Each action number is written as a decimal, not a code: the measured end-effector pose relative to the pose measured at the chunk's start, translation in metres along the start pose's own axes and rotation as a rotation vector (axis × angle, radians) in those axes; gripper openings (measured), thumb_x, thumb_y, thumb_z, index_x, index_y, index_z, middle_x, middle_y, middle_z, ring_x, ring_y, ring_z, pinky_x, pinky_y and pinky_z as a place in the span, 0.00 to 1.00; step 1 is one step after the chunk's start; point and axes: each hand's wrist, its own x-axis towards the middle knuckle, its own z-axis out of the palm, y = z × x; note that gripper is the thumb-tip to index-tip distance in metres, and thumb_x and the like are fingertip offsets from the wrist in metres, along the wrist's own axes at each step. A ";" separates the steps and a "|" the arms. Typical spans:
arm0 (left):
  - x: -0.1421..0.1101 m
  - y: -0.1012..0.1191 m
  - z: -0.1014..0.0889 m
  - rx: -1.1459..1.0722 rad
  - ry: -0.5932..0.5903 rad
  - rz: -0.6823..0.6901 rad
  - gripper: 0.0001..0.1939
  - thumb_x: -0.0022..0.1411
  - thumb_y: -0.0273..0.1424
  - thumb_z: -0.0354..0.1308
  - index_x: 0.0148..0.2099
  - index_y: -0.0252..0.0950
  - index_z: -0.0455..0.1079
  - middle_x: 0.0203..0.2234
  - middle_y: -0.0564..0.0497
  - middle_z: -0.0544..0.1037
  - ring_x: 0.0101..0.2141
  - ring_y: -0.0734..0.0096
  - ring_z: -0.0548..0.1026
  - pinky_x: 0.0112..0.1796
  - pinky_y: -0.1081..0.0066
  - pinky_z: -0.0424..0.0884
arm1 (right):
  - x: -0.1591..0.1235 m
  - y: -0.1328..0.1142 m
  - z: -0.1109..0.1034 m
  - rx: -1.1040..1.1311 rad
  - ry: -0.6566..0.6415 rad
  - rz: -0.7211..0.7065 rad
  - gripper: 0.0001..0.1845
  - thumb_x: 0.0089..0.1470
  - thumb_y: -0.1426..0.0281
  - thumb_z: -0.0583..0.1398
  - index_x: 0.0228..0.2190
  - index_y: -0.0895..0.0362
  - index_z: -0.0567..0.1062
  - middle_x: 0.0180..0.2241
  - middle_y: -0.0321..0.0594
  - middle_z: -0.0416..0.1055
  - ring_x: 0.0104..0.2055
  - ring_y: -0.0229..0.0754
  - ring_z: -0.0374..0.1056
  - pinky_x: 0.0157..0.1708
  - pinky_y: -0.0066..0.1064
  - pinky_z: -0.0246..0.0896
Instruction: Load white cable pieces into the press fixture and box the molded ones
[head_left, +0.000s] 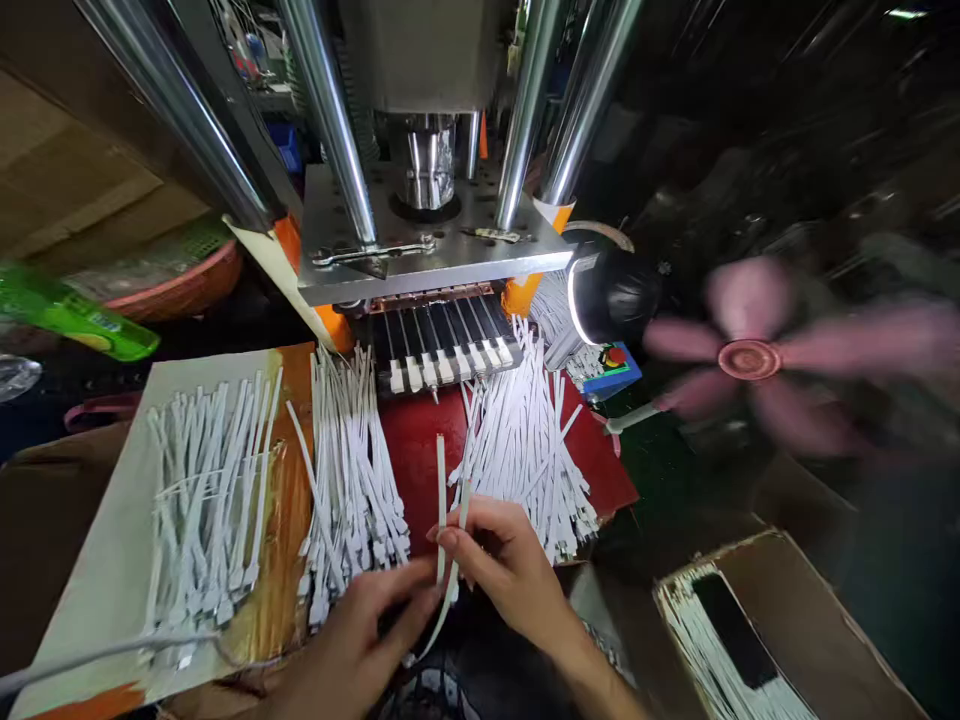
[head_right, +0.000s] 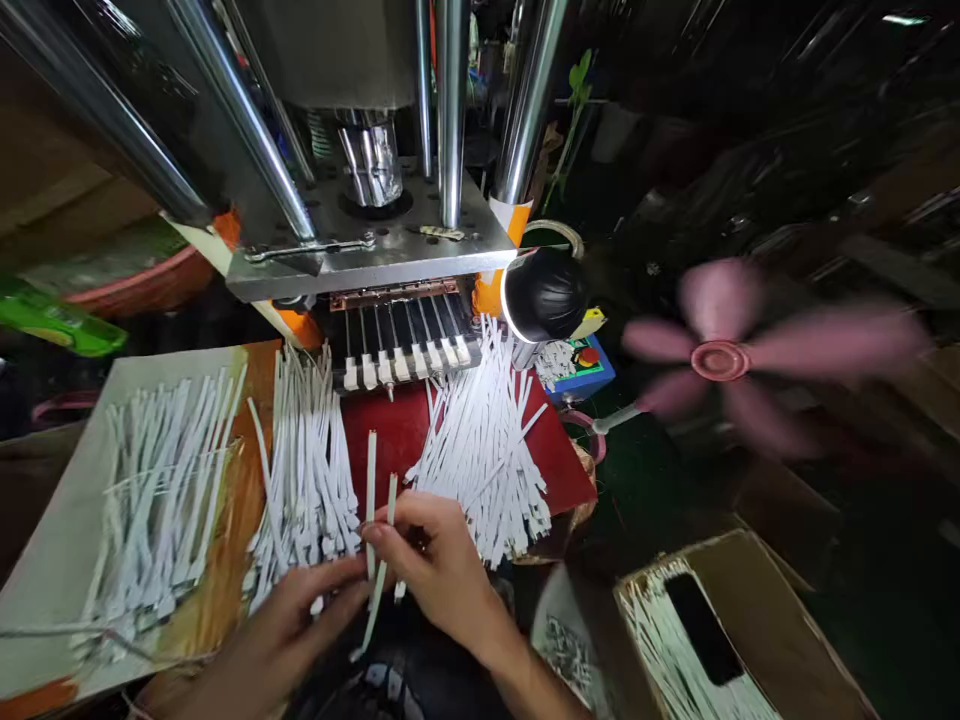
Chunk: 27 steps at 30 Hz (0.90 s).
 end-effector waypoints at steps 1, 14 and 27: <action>0.005 0.006 -0.008 -0.027 0.109 0.027 0.28 0.70 0.52 0.54 0.62 0.41 0.73 0.55 0.46 0.81 0.55 0.54 0.78 0.53 0.63 0.73 | 0.000 0.000 0.001 -0.025 -0.005 0.001 0.18 0.65 0.62 0.61 0.27 0.58 0.77 0.24 0.33 0.65 0.28 0.35 0.59 0.30 0.28 0.50; 0.039 0.044 -0.046 -0.101 0.235 0.440 0.07 0.70 0.33 0.62 0.41 0.44 0.83 0.37 0.52 0.81 0.40 0.70 0.79 0.43 0.73 0.74 | 0.001 0.000 -0.004 -0.106 0.005 -0.177 0.09 0.65 0.68 0.62 0.38 0.56 0.83 0.29 0.35 0.70 0.30 0.36 0.65 0.33 0.27 0.58; 0.056 0.040 -0.079 0.000 0.578 0.546 0.07 0.70 0.33 0.59 0.39 0.41 0.78 0.35 0.53 0.79 0.36 0.71 0.77 0.36 0.73 0.72 | 0.019 0.018 0.028 -0.128 -0.107 -0.018 0.09 0.59 0.72 0.64 0.27 0.57 0.74 0.24 0.30 0.64 0.27 0.33 0.60 0.27 0.25 0.53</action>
